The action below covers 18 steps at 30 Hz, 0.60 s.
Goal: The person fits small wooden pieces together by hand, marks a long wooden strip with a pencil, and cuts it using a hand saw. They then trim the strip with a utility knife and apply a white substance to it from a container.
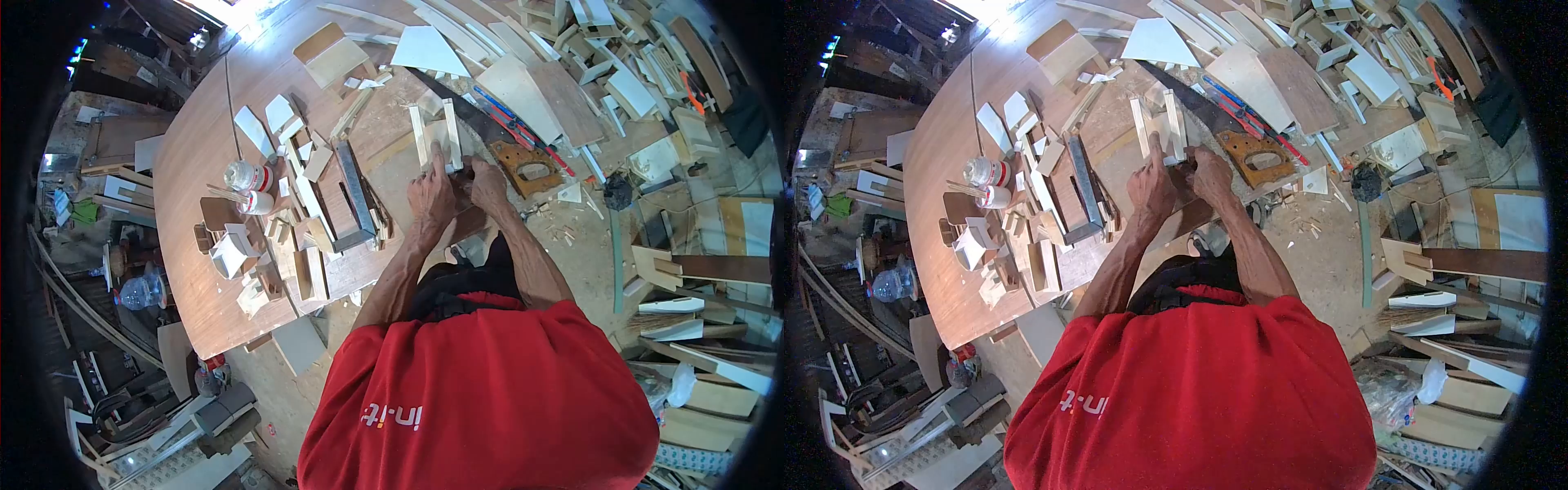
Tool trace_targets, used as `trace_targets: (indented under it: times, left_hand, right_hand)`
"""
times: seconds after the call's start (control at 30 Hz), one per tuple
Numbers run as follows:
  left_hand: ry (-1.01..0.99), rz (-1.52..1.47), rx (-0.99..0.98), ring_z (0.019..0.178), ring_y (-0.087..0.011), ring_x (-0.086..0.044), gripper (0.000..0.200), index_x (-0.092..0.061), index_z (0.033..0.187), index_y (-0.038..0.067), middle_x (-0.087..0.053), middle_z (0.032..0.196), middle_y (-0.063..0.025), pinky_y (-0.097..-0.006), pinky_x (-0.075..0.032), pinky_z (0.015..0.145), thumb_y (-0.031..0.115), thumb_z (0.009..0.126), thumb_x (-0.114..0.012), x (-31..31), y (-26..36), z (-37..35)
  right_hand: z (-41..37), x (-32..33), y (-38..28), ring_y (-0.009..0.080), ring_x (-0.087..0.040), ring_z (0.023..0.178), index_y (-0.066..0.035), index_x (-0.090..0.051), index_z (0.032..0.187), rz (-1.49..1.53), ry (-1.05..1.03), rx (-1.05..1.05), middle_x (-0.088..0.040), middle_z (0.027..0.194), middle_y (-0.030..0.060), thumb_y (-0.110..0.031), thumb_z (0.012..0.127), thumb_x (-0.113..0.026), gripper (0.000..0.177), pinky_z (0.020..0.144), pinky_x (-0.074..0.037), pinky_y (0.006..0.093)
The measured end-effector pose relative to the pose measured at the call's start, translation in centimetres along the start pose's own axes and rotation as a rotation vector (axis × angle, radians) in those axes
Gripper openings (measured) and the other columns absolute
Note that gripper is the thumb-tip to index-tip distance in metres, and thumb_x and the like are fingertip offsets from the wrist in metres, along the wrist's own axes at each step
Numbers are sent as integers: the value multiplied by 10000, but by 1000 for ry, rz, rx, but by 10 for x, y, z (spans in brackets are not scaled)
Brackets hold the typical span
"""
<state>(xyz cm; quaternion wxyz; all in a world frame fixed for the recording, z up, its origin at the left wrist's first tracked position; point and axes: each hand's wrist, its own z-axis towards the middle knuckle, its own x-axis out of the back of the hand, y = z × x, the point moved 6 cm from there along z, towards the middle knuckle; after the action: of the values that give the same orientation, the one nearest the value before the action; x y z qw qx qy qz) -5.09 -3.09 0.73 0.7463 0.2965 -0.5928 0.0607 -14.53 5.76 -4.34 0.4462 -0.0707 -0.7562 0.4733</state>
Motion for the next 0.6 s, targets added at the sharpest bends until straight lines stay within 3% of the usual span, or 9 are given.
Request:
trace_targets:
  times: [0.07, 0.3, 0.4, 0.47, 0.6]
  left_hand:
    - [5, -42, 21, 740, -387, -671, 847, -162, 1471, 31, -672, 1064, -168, -458, -515, 590, 60, 759, -620, -1, 0, 1]
    - [-49, -82, 100, 739, -388, -670, 843, -156, 1464, 26, -661, 1049, -207, -463, -503, 577, 65, 765, -626, -10, -9, 3]
    - [-63, -69, 101, 744, -392, -669, 845, -148, 1463, 23, -661, 1042, -213, -466, -503, 584, 77, 773, -633, -9, -8, 5]
    - [-108, -83, 94, 742, -406, -658, 896, -151, 1477, 5, -632, 1062, -244, -480, -508, 613, 53, 727, -639, -7, -7, 8]
    - [-112, -67, 83, 738, -400, -659, 895, -156, 1478, 12, -633, 1047, -240, -473, -512, 610, 67, 731, -645, -14, -12, 11]
  right_hand:
    - [-2, 4, -8, 357, -661, 859, -50, -617, 1141, -40, 73, 132, -682, 907, 190, -80, 744, -673, 401, 722, -505, 420]
    - [0, 0, -5, 373, -649, 831, -93, -655, 1056, -105, 53, 123, -679, 866, 178, -98, 743, -671, 313, 709, -497, 433]
    - [0, -1, -3, 368, -646, 891, -84, -673, 1043, -95, -6, 31, -679, 959, 184, -91, 747, -671, 296, 762, -495, 446]
    - [0, 0, -4, 377, -650, 805, -89, -666, 1014, -83, 47, 86, -676, 837, 185, -112, 755, -664, 260, 704, -497, 447]
    - [1, -2, 1, 377, -653, 797, -93, -670, 1013, -142, 123, 141, -672, 818, 191, -113, 755, -665, 259, 702, -498, 447]
